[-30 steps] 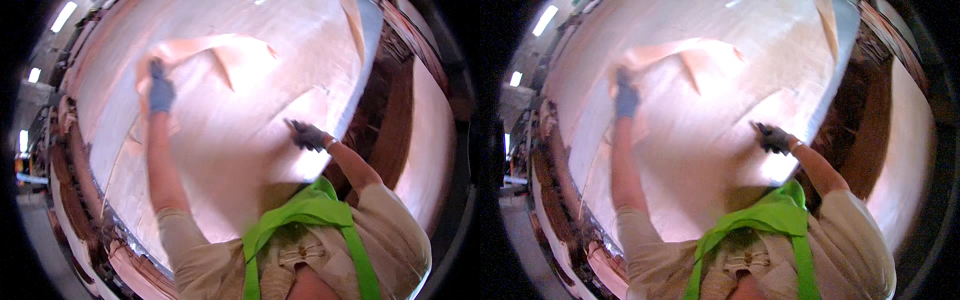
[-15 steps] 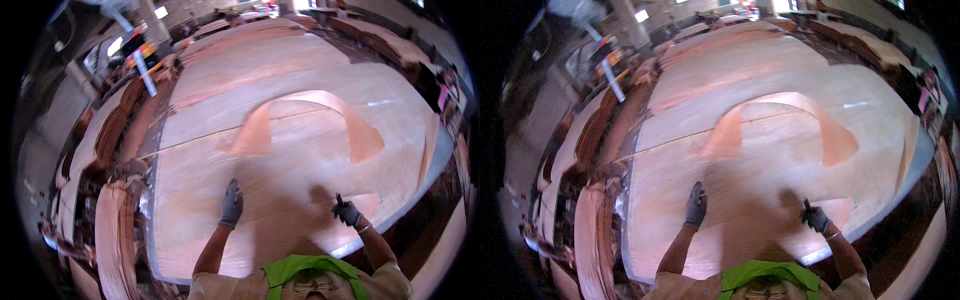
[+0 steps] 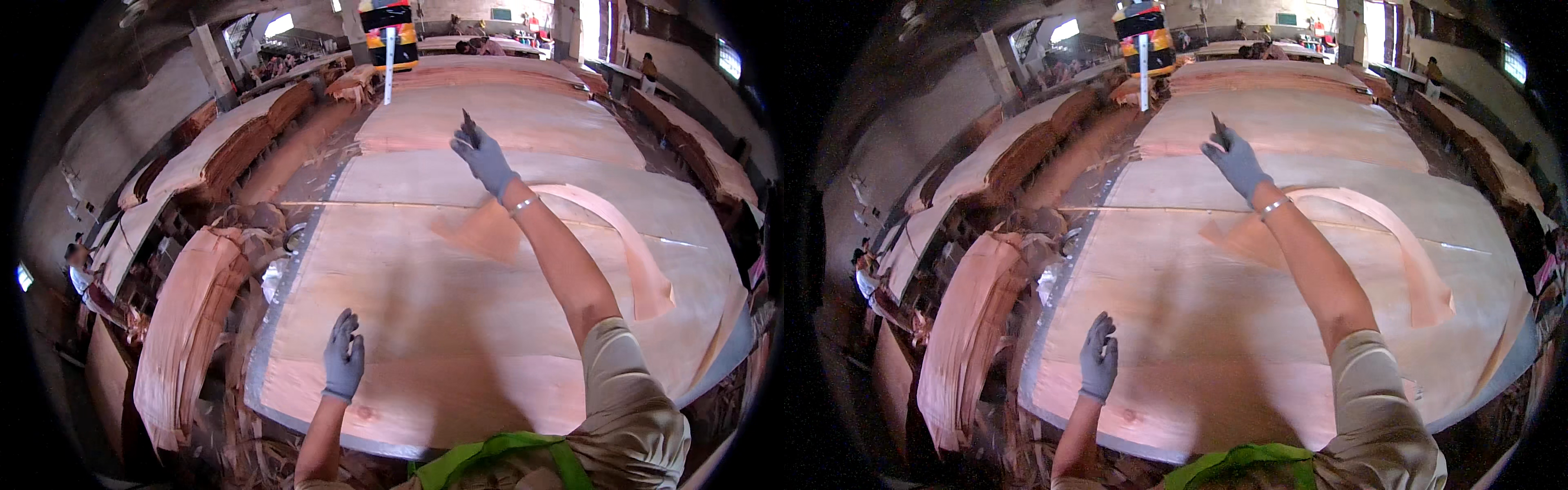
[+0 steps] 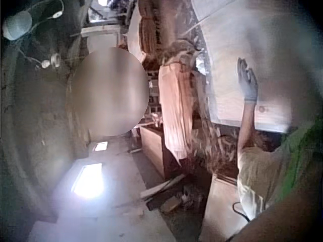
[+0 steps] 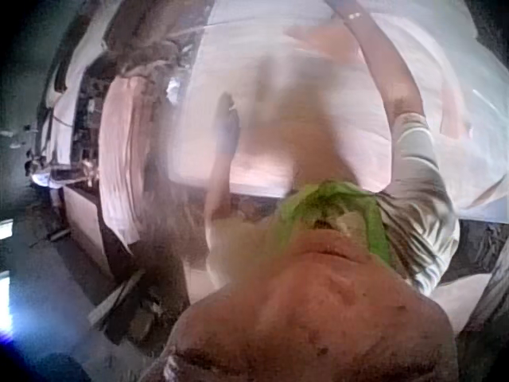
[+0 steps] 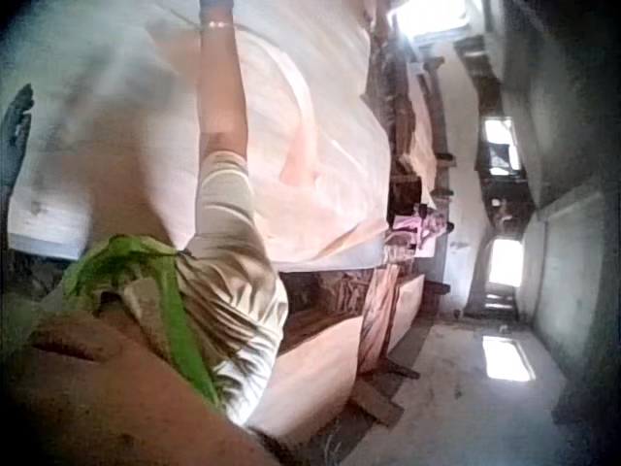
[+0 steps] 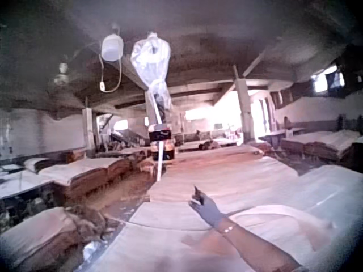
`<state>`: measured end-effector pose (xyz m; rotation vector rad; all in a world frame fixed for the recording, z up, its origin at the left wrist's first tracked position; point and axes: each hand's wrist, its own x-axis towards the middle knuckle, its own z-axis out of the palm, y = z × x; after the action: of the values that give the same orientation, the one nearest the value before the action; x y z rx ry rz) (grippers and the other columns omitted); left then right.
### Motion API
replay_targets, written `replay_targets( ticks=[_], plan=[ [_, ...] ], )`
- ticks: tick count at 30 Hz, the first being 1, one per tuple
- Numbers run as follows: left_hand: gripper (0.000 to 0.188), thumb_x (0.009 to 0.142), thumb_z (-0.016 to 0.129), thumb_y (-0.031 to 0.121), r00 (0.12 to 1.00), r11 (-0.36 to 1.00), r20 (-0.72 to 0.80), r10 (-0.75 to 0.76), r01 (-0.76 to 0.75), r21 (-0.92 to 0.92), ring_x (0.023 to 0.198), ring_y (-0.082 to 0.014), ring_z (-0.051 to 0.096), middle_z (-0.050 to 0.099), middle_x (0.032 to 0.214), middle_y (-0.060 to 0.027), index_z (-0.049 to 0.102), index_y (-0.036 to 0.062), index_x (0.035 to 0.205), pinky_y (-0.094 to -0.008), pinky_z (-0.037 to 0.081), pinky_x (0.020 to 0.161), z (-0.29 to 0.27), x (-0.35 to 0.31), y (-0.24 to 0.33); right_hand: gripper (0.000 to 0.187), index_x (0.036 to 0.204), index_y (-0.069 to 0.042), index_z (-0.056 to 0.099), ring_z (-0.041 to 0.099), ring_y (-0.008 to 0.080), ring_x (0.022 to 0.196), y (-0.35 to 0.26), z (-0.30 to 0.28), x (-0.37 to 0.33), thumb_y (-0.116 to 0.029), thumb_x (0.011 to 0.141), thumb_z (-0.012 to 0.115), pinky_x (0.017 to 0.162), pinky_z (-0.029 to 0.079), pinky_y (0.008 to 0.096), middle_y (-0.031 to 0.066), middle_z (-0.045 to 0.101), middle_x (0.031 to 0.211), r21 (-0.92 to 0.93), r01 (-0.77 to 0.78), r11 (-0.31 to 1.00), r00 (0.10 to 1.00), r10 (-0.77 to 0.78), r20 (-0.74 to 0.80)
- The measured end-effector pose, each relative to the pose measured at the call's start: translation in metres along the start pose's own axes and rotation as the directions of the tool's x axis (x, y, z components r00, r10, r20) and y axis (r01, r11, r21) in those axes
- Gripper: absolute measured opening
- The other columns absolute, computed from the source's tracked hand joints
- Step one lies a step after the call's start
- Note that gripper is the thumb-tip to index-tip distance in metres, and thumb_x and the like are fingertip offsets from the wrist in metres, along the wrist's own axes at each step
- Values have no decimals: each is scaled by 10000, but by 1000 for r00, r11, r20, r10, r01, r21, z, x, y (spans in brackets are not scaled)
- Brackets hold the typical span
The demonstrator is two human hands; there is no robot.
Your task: The person trims wood veneers on a large work surface using a utility knife, uses a tape measure to check dimensions, and stacks the prepared wood sheets on a pile.
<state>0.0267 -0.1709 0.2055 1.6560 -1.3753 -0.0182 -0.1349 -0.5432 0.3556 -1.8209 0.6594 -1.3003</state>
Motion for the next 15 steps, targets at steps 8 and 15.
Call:
replay_targets(
  ticks=[8, 15],
  plan=[
    [311, 796, 509, -4, 998, 1000, 61, 11, -11, 4, 1049, -331, 535, 474, 1228, -211, 527, -16, 1107, -356, 447, 861, -77, 25, -74, 234, 976, -91, 493, 387, 86, 416, -19, 124, 118, -256, 839, 586, 374, 317, 239, -9, 433, 585, 177, 14, 984, 993, 7, -118],
    [294, 802, 521, 33, 991, 999, 130, 7, -12, 39, 1055, -334, 527, 499, 1209, -185, 549, 12, 1094, -360, 446, 866, -106, 39, -144, 175, 899, -91, 565, 383, 85, 400, -26, 165, 155, -245, 828, 608, 370, 307, 240, -15, 450, 539, 343, -9, 939, 966, 97, -240]
  ],
)
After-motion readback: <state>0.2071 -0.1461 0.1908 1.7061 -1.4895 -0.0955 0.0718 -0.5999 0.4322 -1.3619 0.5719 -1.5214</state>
